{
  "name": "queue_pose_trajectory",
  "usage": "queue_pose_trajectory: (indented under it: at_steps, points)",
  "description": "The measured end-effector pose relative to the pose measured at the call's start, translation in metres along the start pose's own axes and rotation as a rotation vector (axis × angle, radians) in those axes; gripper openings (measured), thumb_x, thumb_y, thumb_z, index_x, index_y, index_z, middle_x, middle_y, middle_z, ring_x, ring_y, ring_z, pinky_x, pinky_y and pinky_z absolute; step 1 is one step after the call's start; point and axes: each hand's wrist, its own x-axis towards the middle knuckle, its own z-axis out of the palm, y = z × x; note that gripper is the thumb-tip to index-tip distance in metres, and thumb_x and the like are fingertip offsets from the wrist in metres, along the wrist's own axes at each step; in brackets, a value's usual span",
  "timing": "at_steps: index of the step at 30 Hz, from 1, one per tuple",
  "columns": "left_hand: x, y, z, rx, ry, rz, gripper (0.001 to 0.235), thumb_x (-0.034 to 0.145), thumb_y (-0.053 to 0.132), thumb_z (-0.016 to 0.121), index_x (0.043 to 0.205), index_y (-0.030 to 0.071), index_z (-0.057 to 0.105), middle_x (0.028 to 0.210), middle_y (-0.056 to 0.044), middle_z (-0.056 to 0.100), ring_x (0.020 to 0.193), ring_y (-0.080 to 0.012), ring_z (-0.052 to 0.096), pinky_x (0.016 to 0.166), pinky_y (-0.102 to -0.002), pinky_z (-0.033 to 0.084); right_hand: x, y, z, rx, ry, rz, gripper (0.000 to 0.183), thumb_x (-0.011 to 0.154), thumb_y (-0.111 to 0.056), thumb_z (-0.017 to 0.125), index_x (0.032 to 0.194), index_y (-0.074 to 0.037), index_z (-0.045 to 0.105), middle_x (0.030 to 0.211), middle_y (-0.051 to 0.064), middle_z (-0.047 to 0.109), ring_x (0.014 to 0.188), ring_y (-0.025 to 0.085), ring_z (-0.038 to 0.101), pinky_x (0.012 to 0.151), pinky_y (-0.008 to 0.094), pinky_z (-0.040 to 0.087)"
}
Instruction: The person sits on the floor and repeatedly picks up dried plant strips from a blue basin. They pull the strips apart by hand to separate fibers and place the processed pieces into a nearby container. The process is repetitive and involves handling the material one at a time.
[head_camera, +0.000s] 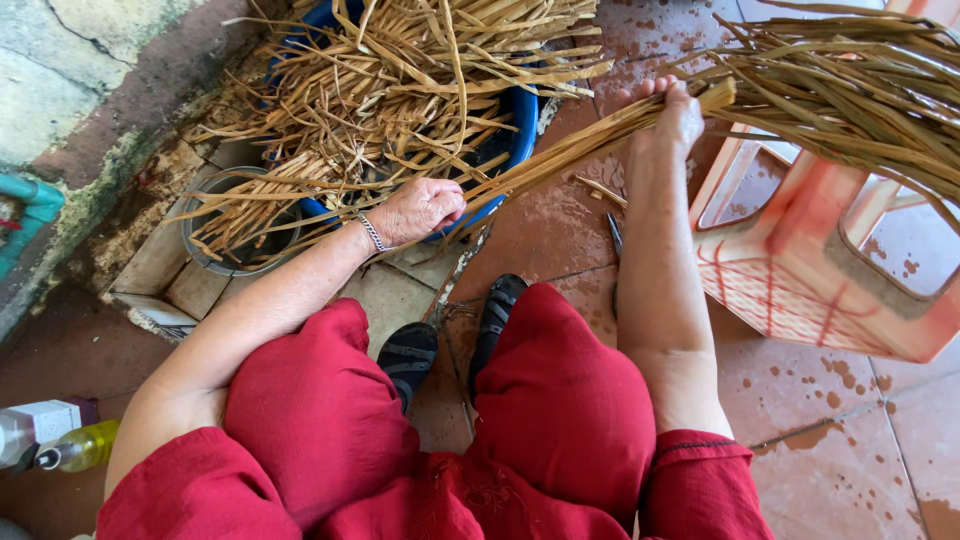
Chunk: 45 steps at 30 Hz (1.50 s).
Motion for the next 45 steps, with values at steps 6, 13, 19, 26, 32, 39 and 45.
queue_pose_trajectory:
  at_steps: [6, 13, 19, 26, 32, 39, 45]
  points:
    - [-0.037, -0.007, -0.029, 0.101, 0.042, 0.030, 0.032, 0.099, 0.028, 0.053, 0.078, 0.006, 0.063, 0.070, 0.000, 0.059, 0.066, -0.0096, 0.055, 0.064, -0.026, 0.047, 0.038, -0.021, 0.009, -0.007, 0.049, -0.140, 0.025, 0.099, -0.009, 0.043, 0.079, -0.004, 0.056, 0.063, 0.009, 0.058, 0.053, 0.022, 0.057, 0.066, 0.056, 0.060]
    - [-0.064, -0.042, -0.055, 0.108, 0.113, -0.102, 0.032, 0.099, 0.031, 0.053, 0.083, 0.006, 0.066, 0.073, -0.002, 0.063, 0.068, -0.0109, 0.059, 0.066, -0.027, 0.051, 0.070, -0.060, 0.023, 0.051, 0.016, -0.181, 0.016, 0.095, -0.008, 0.047, 0.085, -0.005, 0.058, 0.063, 0.006, 0.060, 0.055, 0.022, 0.059, 0.066, 0.059, 0.059]
    - [-0.066, -0.087, -0.078, 0.340, -0.063, -0.349, 0.029, 0.097, 0.035, 0.056, 0.094, 0.011, 0.072, 0.087, -0.006, 0.070, 0.085, -0.0197, 0.066, 0.080, -0.036, 0.053, -0.001, -0.029, 0.042, 0.011, -0.155, -0.067, 0.012, 0.102, -0.005, 0.053, 0.095, -0.001, 0.063, 0.071, 0.008, 0.062, 0.055, 0.019, 0.053, 0.059, 0.042, 0.047]
    - [-0.018, -0.153, -0.074, 0.868, -0.087, -0.649, 0.045, 0.085, 0.008, 0.056, 0.126, 0.021, 0.070, 0.127, -0.012, 0.069, 0.123, -0.0336, 0.060, 0.105, -0.054, 0.045, -0.069, 0.075, 0.025, -0.191, -0.154, 0.169, 0.018, 0.114, -0.017, 0.051, 0.107, -0.002, 0.059, 0.086, 0.011, 0.064, 0.073, 0.023, 0.060, 0.076, 0.043, 0.056]
    - [0.054, -0.200, -0.018, 0.720, -0.163, -0.465, 0.045, 0.098, 0.027, 0.051, 0.142, 0.023, 0.061, 0.156, -0.007, 0.050, 0.144, -0.0309, 0.046, 0.121, -0.047, 0.038, -0.057, 0.096, -0.039, -0.231, -0.066, 0.187, 0.023, 0.107, -0.032, 0.048, 0.103, -0.012, 0.057, 0.082, 0.005, 0.058, 0.075, 0.023, 0.062, 0.081, 0.056, 0.055]
    - [0.097, -0.220, 0.023, 0.826, -0.226, -0.513, 0.064, 0.089, 0.029, 0.061, 0.149, 0.023, 0.043, 0.164, -0.009, 0.018, 0.149, -0.0341, 0.016, 0.114, -0.071, 0.014, -0.025, 0.107, -0.103, -0.244, 0.007, 0.210, 0.028, 0.106, -0.039, 0.059, 0.101, -0.011, 0.061, 0.072, -0.001, 0.048, 0.066, 0.017, 0.048, 0.074, 0.040, 0.048]
    - [0.099, -0.202, 0.009, 0.705, -0.204, -0.702, 0.036, 0.091, 0.020, 0.065, 0.126, 0.021, 0.071, 0.138, -0.003, 0.065, 0.137, -0.0248, 0.053, 0.116, -0.050, 0.039, 0.001, 0.134, -0.142, -0.327, 0.004, 0.426, 0.023, 0.101, -0.031, 0.066, 0.107, -0.009, 0.071, 0.069, -0.004, 0.047, 0.065, 0.014, 0.047, 0.070, 0.034, 0.046]
